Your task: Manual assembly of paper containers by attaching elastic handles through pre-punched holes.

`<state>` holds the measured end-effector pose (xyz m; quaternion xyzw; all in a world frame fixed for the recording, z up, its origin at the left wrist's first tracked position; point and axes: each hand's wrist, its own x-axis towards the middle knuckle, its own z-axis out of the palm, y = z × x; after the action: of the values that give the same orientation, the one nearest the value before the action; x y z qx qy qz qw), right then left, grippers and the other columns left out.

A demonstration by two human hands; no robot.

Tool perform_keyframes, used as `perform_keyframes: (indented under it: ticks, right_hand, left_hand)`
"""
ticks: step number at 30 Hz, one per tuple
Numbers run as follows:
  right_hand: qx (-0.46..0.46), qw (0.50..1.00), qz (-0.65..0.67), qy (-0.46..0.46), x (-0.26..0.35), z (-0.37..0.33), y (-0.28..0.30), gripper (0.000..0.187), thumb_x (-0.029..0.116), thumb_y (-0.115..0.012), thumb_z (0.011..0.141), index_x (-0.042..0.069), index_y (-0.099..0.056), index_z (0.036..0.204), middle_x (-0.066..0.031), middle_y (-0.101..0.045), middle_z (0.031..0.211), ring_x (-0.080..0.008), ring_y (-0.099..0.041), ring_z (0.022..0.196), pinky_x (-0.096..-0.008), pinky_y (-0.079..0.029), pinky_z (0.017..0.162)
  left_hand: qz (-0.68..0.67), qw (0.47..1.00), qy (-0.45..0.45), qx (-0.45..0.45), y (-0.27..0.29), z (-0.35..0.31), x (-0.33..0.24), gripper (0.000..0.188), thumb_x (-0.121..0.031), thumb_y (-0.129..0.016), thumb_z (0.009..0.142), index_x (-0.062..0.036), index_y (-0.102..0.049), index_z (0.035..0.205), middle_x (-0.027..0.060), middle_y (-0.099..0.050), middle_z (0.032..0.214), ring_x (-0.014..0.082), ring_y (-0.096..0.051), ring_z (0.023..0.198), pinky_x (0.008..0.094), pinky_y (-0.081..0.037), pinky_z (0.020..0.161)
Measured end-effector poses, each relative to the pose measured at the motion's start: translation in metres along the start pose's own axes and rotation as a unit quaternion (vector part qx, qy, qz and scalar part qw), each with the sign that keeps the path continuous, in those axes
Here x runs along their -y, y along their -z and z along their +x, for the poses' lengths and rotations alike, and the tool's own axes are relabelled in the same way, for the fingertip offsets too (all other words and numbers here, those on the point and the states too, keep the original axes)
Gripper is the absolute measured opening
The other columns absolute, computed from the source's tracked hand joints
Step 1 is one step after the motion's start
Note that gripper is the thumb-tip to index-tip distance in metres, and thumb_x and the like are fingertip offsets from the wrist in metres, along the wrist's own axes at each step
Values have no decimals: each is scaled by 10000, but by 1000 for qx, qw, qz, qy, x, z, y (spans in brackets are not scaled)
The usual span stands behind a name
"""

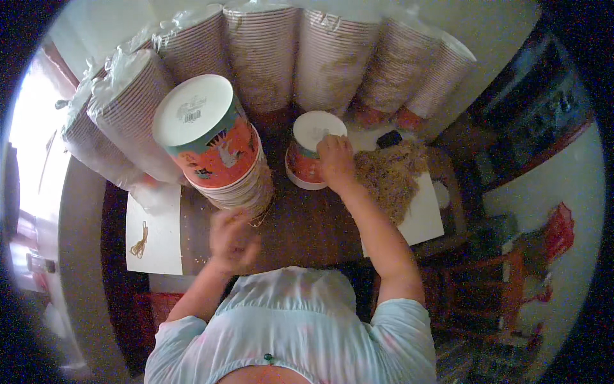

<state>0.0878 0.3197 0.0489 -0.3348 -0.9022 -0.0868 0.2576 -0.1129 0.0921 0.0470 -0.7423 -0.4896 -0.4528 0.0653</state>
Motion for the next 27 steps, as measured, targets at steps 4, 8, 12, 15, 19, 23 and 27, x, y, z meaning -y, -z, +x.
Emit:
perform_keyframes:
  ticks: [4, 8, 12, 15, 19, 23, 27]
  right_hand:
    - [6, 992, 117, -51, 9, 28, 30, 383, 85, -727, 644, 27, -496, 944, -145, -537, 1031, -346, -499, 975, -401, -420, 831]
    - [-40, 983, 161, -74, 0, 32, 49, 387, 56, -730, 649, 25, -502, 960, -131, -576, 1045, -338, -532, 991, -391, -433, 841]
    - [-160, 983, 88, 13, 4, 37, 79, 383, 92, -724, 654, 50, -496, 959, -122, -573, 1002, -354, -518, 970, -446, -410, 865]
    - [-328, 931, 157, -32, 16, 29, 120, 359, 59, -750, 685, 47, -486, 928, -152, -574, 1088, -296, -550, 999, -377, -434, 867]
    - [-381, 673, 584, -245, -9, -56, 149, 290, 184, -539, 890, 3, -475, 1108, -177, -515, 1200, -257, -532, 1074, -384, -465, 862]
    - [-210, 193, 934, -214, 2, -165, 37, 543, 351, -394, 936, 62, -289, 1384, -122, -352, 1401, -285, -380, 1258, -447, -339, 1039]
    - [-91, 163, 813, -551, 63, -221, -30, 357, 238, -548, 875, 69, -509, 1187, -103, -589, 1083, -230, -577, 959, -360, -493, 813]
  left_hand:
    - [-135, 942, 303, -57, -105, 17, 17, 860, -280, -821, 576, 24, -387, 1253, 233, -440, 1268, 355, -437, 1184, 396, -341, 1013]
    - [-119, 949, 287, -54, -134, 83, 9, 971, -297, -812, 586, 47, -278, 1320, 238, -418, 1285, 383, -430, 1177, 411, -354, 988]
    - [-80, 938, 336, -21, -185, 61, 47, 936, -275, -764, 648, 21, -229, 1356, 240, -416, 1284, 380, -429, 1180, 434, -370, 957]
    - [-163, 905, 394, 6, -195, 44, 67, 819, -208, -696, 722, 22, -227, 1354, 246, -418, 1276, 385, -418, 1189, 432, -361, 973]
    - [-161, 933, 318, -48, -180, 26, 50, 650, -113, -615, 781, 64, -291, 1316, 261, -330, 1348, 400, -367, 1221, 404, -308, 1026]
    - [-189, 973, 51, -125, -92, 26, -17, 644, -296, -658, 763, 19, -409, 1266, 216, -397, 1315, 339, -386, 1221, 478, -274, 1021]
    - [-41, 991, -72, 108, -58, 4, -30, 460, -308, -704, 673, -64, -586, 1044, 101, -564, 1007, 263, -509, 1038, 470, -335, 963]
